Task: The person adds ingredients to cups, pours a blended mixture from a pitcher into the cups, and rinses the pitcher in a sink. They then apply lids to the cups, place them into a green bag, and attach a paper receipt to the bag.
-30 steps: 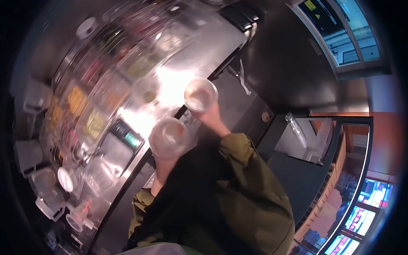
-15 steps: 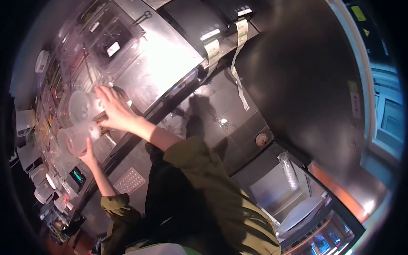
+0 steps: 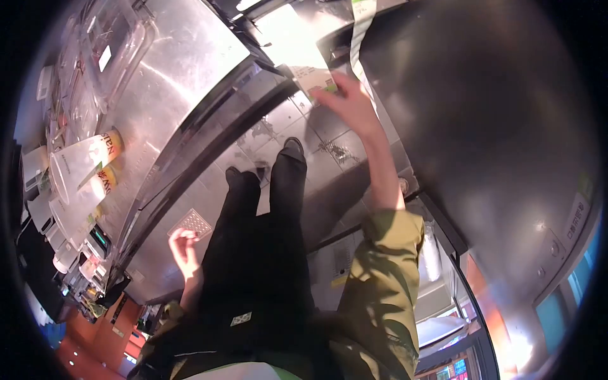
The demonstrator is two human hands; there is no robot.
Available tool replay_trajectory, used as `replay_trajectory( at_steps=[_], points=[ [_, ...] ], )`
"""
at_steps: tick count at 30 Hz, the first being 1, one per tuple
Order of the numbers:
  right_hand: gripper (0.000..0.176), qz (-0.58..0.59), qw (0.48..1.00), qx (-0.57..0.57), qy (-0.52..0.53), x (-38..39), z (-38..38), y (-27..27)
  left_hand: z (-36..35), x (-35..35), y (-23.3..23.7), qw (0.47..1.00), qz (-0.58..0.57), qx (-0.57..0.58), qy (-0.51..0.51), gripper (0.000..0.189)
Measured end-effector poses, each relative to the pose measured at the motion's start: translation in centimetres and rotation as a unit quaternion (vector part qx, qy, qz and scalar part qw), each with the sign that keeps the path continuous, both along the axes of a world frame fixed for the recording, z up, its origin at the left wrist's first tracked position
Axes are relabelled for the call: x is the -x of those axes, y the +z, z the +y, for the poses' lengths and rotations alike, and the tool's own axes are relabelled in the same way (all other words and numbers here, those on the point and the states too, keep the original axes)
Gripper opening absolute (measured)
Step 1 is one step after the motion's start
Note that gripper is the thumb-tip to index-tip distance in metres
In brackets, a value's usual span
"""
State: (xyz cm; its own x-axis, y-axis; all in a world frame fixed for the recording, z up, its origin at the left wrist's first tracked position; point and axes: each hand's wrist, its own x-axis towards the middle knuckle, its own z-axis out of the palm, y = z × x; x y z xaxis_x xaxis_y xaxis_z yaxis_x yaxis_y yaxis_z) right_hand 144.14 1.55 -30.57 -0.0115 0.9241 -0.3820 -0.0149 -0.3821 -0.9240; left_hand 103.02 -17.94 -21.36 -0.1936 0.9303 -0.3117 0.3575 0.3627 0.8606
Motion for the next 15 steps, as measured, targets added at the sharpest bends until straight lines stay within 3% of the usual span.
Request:
replay_trajectory(
  at_steps=[2, 4, 6, 8, 11, 15],
  points=[
    [0.024, -0.010, 0.997, 0.073, 0.001, -2.7, -6.0, 0.0, 1.5, -2.2, -0.1, 0.989, -0.043, -0.049, -0.133, 0.031],
    [0.023, -0.022, 0.992, 0.122, -0.030, -3.9, -11.8, 2.3, 6.1, -3.9, 2.4, 0.981, 0.107, -0.105, -0.121, 0.032],
    [0.024, -0.020, 0.986, 0.156, -0.060, -5.1, -16.9, 3.0, 8.8, 0.0, 1.2, 0.966, 0.175, -0.182, 0.051, 0.036],
    [0.022, -0.046, 0.981, 0.168, -0.082, -5.6, -19.9, 4.7, 11.3, 2.6, 1.4, 0.957, 0.142, -0.194, 0.160, 0.038],
    [0.018, -0.017, 0.982, 0.130, -0.134, -5.6, -22.4, 5.3, 12.7, -0.8, 3.2, 0.968, 0.144, -0.182, 0.090, 0.037],
    [0.018, -0.017, 0.978, 0.149, -0.147, -4.9, -22.4, 6.3, 12.0, -5.7, 2.7, 0.992, 0.047, -0.119, -0.010, 0.022]
  ],
)
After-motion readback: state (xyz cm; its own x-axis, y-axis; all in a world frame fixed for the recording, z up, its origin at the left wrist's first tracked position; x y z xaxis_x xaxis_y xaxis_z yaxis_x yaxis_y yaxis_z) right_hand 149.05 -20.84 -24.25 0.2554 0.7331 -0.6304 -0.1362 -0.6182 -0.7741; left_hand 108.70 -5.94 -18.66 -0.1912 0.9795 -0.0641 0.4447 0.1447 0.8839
